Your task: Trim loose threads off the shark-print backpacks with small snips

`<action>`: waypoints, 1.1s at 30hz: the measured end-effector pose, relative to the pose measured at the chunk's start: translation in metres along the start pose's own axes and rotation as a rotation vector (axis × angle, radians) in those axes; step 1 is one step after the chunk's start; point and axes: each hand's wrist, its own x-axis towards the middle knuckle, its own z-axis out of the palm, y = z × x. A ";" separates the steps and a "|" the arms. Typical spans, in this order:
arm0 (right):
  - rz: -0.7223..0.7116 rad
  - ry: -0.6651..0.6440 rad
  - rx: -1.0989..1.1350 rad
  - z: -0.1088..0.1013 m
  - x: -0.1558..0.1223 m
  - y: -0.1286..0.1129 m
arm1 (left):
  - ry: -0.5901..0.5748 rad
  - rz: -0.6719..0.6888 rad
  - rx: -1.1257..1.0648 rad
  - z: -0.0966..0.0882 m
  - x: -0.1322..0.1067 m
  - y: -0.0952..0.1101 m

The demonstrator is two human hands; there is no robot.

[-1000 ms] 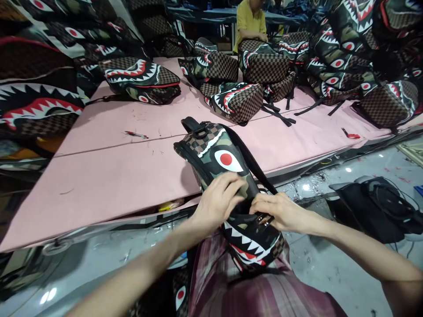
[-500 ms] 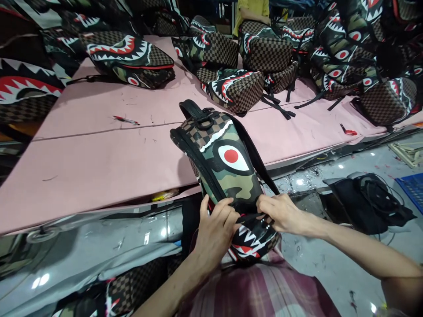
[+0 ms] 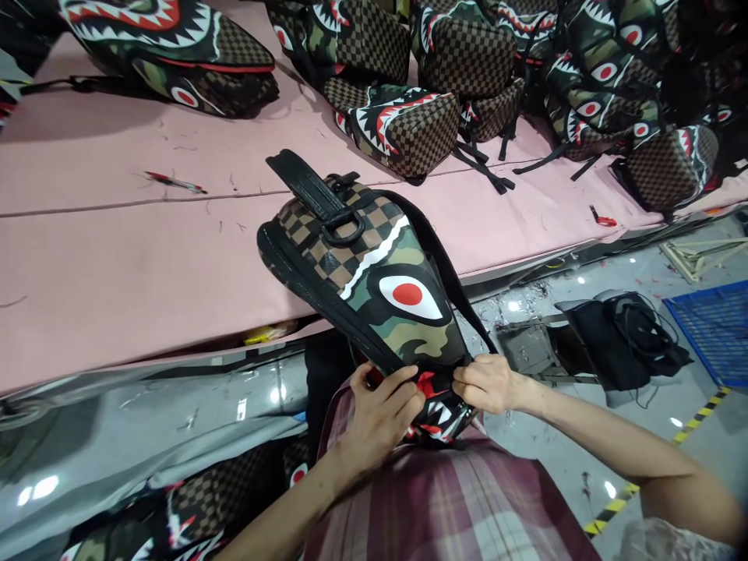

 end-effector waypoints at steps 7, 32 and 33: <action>0.165 0.017 0.043 0.002 -0.011 0.003 | -0.016 0.033 0.002 0.006 0.015 0.001; 0.796 0.320 0.352 -0.006 0.026 0.024 | -0.063 -0.783 0.009 -0.074 0.130 -0.069; 0.861 0.378 0.341 -0.011 0.032 0.035 | -0.178 -0.794 0.045 -0.078 0.135 -0.064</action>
